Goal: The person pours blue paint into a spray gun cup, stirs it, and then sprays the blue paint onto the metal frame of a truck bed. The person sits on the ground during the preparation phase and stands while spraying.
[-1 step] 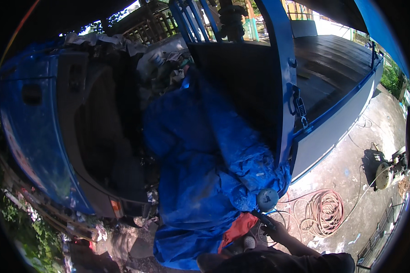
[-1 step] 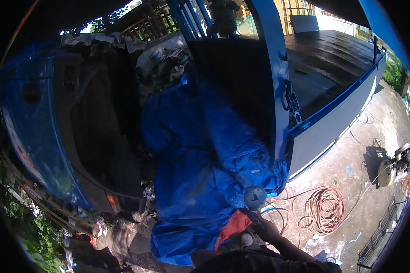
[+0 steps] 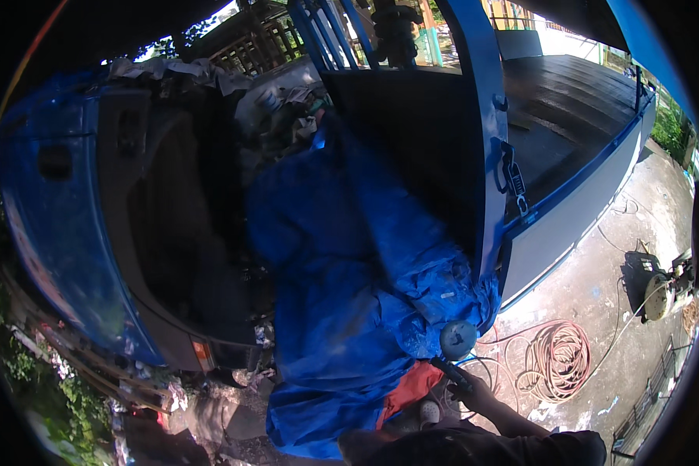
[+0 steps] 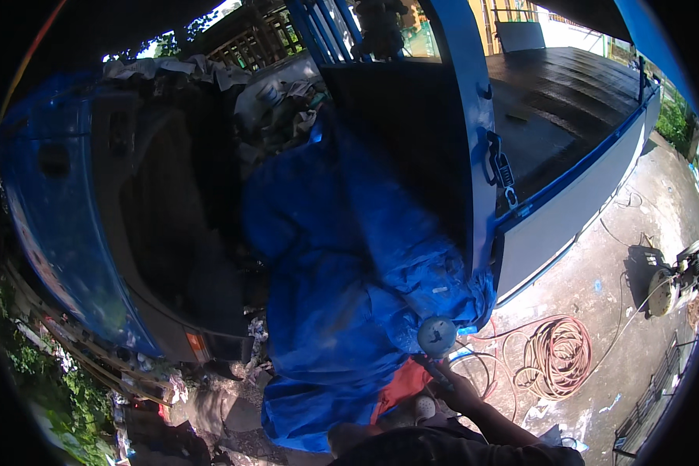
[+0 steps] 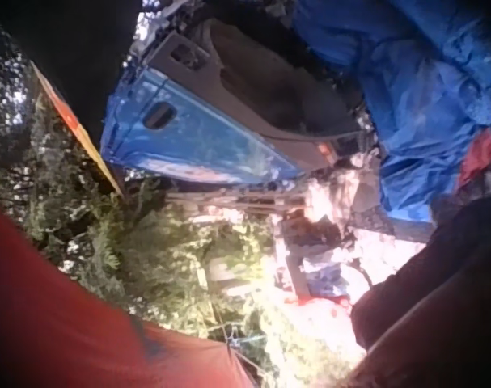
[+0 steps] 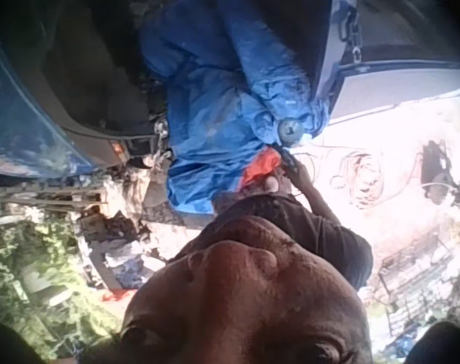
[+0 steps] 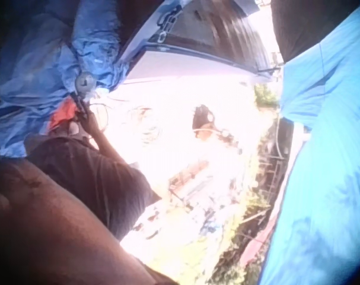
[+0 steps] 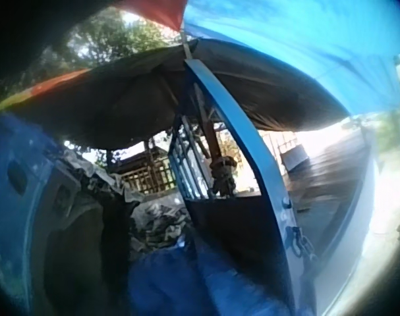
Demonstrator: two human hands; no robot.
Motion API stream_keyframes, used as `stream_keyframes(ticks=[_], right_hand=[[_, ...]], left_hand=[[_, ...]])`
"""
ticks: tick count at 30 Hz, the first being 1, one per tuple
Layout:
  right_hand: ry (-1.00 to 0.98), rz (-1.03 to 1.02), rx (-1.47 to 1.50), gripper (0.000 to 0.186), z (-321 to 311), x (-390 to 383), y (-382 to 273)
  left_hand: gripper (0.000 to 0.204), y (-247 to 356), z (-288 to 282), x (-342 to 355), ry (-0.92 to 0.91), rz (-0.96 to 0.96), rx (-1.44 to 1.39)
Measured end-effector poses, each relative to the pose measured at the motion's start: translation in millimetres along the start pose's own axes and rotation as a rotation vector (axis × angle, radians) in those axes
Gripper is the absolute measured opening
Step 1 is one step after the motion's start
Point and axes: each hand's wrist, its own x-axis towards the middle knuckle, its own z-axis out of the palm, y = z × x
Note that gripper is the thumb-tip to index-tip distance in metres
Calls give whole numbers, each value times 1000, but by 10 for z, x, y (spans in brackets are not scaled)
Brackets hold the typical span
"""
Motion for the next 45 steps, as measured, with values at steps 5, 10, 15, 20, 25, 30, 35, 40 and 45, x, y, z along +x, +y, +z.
stream_keyframes(ticks=[5,10,15,20,25,30,35,40,45], right_hand=[[8,-6,-71,67,81,4,-114],[-13,-24,-182,63,130,0,-81],[28,-109,-173,70,226,36,378],[54,-161,-226,63,266,83,700],[51,-87,-187,55,229,182,634],[16,11,-128,60,182,305,585],[-18,-76,-151,55,-32,515,239],[9,-51,-238,56,-115,686,77],[41,-46,-49,63,-187,731,-68]], left_hand=[[20,68,-50,-11,15,-38,9],[20,144,-103,-8,53,-71,17],[21,158,-117,143,101,-125,-2],[21,-21,-138,299,155,-178,-67],[22,-264,-80,238,174,-207,-159],[23,-355,-15,14,193,-197,-247],[23,-522,-199,-425,217,-236,-383],[24,482,-990,-1036,301,19,-500],[50,2988,-1563,-822,675,820,-152]])
